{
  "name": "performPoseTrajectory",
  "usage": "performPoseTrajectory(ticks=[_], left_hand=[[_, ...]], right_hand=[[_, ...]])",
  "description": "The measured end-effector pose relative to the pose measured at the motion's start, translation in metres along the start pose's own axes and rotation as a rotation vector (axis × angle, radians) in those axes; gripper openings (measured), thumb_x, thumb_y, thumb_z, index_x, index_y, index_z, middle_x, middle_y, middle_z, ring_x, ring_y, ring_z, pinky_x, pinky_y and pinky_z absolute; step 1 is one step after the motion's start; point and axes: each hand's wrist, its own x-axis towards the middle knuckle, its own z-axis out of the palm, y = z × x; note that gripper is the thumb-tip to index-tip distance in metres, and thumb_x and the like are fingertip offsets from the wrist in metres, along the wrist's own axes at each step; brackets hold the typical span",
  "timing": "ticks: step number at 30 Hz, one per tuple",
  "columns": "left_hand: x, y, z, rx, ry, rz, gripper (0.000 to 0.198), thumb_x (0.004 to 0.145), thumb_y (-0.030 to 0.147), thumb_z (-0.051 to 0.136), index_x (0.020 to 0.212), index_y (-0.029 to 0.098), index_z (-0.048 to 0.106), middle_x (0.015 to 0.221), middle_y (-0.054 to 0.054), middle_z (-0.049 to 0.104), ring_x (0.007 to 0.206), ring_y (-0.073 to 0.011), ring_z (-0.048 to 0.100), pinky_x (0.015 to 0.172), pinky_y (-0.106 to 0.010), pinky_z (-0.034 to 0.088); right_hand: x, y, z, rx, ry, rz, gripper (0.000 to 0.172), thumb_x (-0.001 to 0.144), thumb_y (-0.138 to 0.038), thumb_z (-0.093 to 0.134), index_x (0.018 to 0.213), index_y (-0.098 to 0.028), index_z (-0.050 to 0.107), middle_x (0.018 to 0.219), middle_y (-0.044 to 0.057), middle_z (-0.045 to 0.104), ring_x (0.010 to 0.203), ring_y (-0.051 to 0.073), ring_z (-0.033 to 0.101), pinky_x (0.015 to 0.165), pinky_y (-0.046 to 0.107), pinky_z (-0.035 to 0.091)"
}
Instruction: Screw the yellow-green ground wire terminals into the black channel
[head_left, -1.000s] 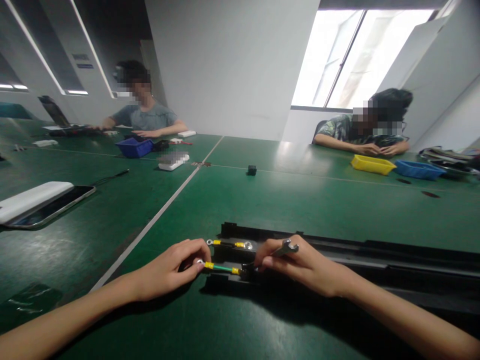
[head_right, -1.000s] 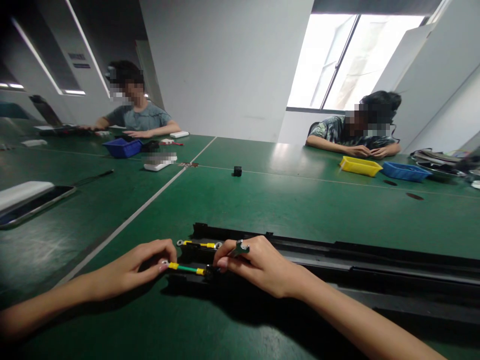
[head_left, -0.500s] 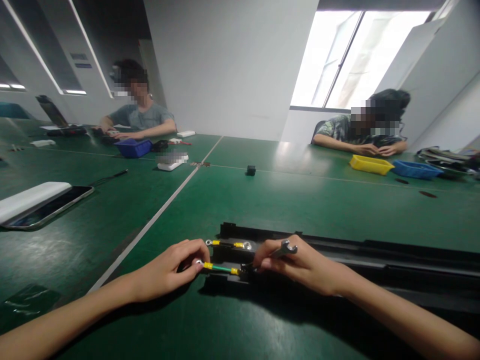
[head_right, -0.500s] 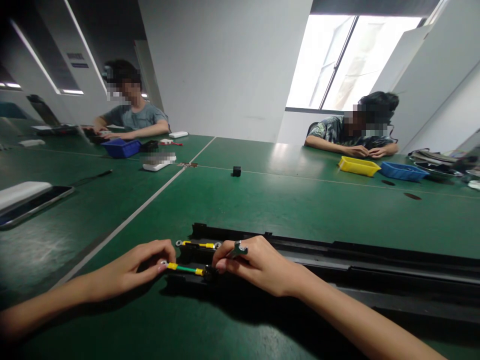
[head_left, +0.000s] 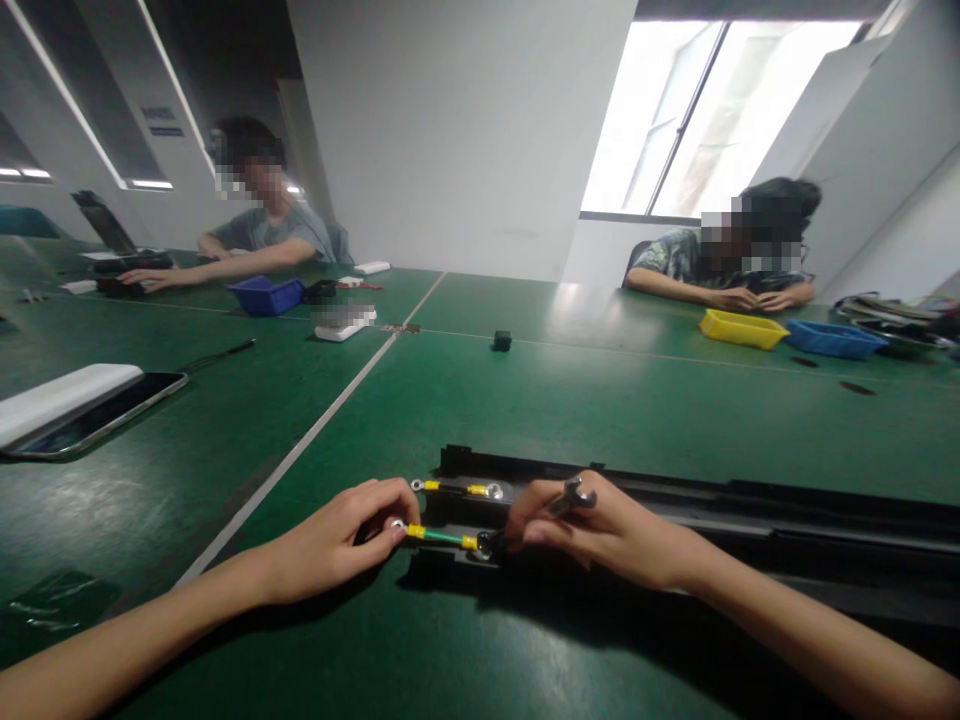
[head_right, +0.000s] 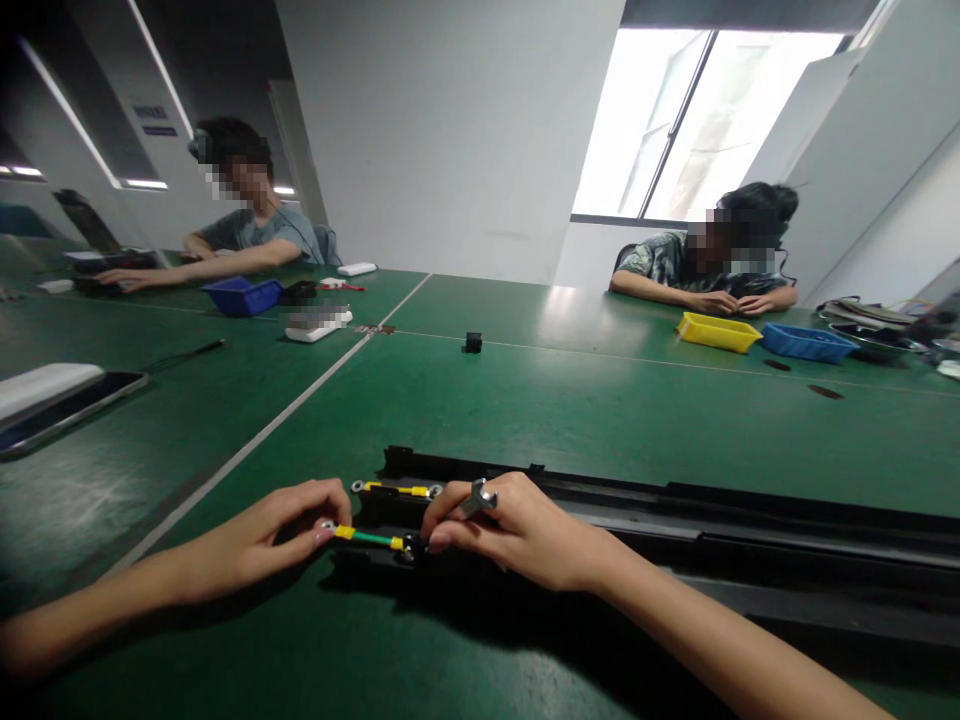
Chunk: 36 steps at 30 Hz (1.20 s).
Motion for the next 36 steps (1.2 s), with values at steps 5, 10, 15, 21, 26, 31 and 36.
performPoseTrajectory(ticks=[5,10,15,21,26,31,36], left_hand=[[-0.002,0.0003,-0.0002,0.006,-0.003,-0.008,0.012,0.093,0.02,0.041,0.093,0.018,0.053,0.088,-0.001,0.056,0.077,-0.0169,0.051,0.071,-0.025,0.039],[-0.0019,-0.0012,0.0005,0.001,0.001,0.007,0.012,0.094,0.019,0.041,0.094,0.018,0.053,0.09,0.0,0.057,0.079,-0.0164,0.052,0.072,-0.025,0.039],[-0.0007,0.001,-0.0001,0.0,0.004,0.014,0.012,0.094,0.019,0.041,0.093,0.018,0.052,0.09,0.0,0.057,0.08,-0.0166,0.052,0.073,-0.025,0.039],[-0.0011,0.0009,-0.0003,-0.005,0.002,0.008,0.012,0.094,0.019,0.041,0.093,0.018,0.053,0.09,-0.001,0.057,0.079,-0.0166,0.052,0.072,-0.025,0.039],[-0.0018,-0.0006,0.0005,-0.001,0.006,0.012,0.013,0.094,0.02,0.04,0.093,0.018,0.053,0.088,-0.001,0.056,0.078,-0.0167,0.052,0.071,-0.025,0.039],[-0.0014,-0.0009,-0.0001,0.003,0.002,0.012,0.012,0.094,0.021,0.041,0.094,0.018,0.053,0.089,-0.001,0.056,0.078,-0.0169,0.052,0.072,-0.026,0.039],[-0.0011,0.0,-0.0006,0.004,-0.003,0.003,0.012,0.093,0.02,0.04,0.094,0.018,0.053,0.09,-0.001,0.057,0.08,-0.017,0.052,0.073,-0.026,0.04]], right_hand=[[-0.0013,-0.0017,0.0011,0.052,0.101,0.057,0.026,0.098,-0.034,0.046,0.093,-0.014,0.063,0.077,0.002,0.062,0.054,0.007,0.046,0.049,0.017,0.038],[-0.0002,-0.001,0.0014,-0.012,0.103,0.035,0.027,0.098,-0.035,0.044,0.092,-0.015,0.062,0.075,0.001,0.06,0.053,0.008,0.047,0.05,0.018,0.038],[0.0001,-0.002,0.0014,-0.063,0.082,0.018,0.029,0.099,-0.036,0.043,0.089,-0.016,0.061,0.073,0.0,0.059,0.054,0.008,0.047,0.053,0.019,0.04],[0.0004,-0.002,0.0005,-0.088,0.064,-0.02,0.029,0.099,-0.035,0.042,0.088,-0.016,0.062,0.075,0.001,0.06,0.056,0.008,0.049,0.059,0.02,0.042],[0.0009,-0.0034,-0.0001,-0.112,0.058,-0.035,0.031,0.099,-0.035,0.042,0.089,-0.015,0.063,0.076,0.002,0.062,0.062,0.01,0.052,0.06,0.021,0.042],[0.0008,-0.0033,-0.0005,-0.103,0.049,-0.037,0.032,0.099,-0.035,0.041,0.09,-0.014,0.064,0.077,0.003,0.062,0.062,0.01,0.052,0.06,0.02,0.042],[0.0006,-0.0015,-0.0006,-0.113,0.047,-0.039,0.032,0.1,-0.034,0.04,0.091,-0.015,0.064,0.078,0.003,0.064,0.066,0.011,0.055,0.062,0.021,0.042]])
